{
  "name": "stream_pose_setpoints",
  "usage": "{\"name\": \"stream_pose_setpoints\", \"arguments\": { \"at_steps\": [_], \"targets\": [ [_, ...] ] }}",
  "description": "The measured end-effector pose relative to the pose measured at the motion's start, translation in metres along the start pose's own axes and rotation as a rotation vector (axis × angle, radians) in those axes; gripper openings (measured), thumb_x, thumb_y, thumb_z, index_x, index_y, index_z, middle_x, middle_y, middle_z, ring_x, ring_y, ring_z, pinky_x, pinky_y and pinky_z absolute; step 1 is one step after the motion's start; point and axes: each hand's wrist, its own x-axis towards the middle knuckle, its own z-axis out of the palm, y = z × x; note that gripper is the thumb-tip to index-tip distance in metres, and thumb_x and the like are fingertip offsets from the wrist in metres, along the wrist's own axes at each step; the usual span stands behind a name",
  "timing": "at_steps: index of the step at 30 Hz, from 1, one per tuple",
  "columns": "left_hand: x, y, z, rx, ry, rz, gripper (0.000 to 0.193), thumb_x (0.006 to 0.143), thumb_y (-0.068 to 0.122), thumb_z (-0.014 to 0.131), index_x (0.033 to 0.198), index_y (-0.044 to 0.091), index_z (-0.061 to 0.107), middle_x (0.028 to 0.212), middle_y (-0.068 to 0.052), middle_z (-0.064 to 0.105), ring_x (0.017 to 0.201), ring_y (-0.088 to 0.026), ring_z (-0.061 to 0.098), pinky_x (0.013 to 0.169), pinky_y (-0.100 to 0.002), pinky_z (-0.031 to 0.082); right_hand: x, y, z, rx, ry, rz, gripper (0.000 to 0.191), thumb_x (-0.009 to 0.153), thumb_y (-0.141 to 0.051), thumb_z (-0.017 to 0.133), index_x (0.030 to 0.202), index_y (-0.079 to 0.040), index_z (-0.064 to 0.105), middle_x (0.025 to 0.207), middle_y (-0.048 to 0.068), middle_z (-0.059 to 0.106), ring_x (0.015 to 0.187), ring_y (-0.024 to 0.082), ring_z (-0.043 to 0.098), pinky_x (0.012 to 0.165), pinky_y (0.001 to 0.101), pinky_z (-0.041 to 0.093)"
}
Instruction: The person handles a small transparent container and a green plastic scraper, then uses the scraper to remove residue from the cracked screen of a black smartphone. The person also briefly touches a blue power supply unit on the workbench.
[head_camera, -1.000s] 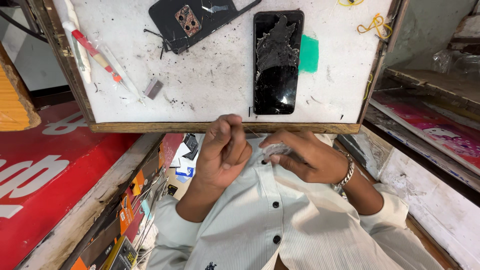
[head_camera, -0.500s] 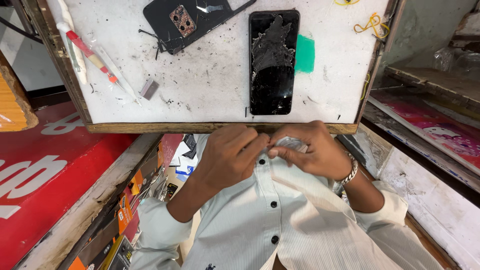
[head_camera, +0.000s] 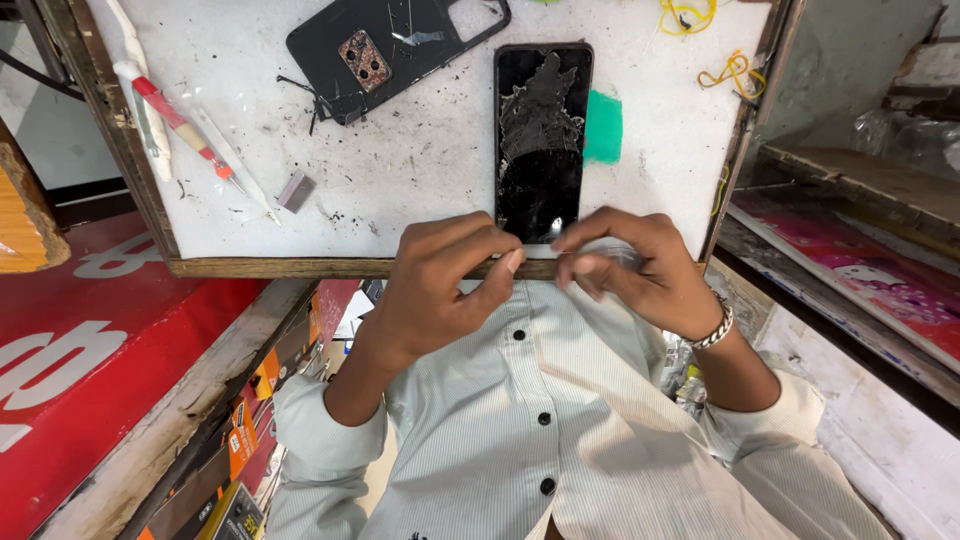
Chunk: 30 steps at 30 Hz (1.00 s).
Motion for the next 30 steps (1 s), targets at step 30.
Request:
{"name": "stream_pose_setpoints", "arguments": {
  "at_steps": [30],
  "targets": [
    [0.022, -0.035, -0.011, -0.421, 0.116, -0.216, 0.015, 0.098, 0.006, 0.073, 0.112, 0.003, 0.078, 0.077, 0.000, 0.064, 0.068, -0.003, 0.050, 0.060, -0.023, 0.037, 0.053, -0.024, -0.050, 0.097, 0.117, -0.116, 0.015, 0.101, -0.007, 0.072, 0.103, 0.008, 0.069, 0.101, 0.017, 0.075, 0.078, 0.017, 0.069, 0.061, 0.0282, 0.052]
  ]
}}
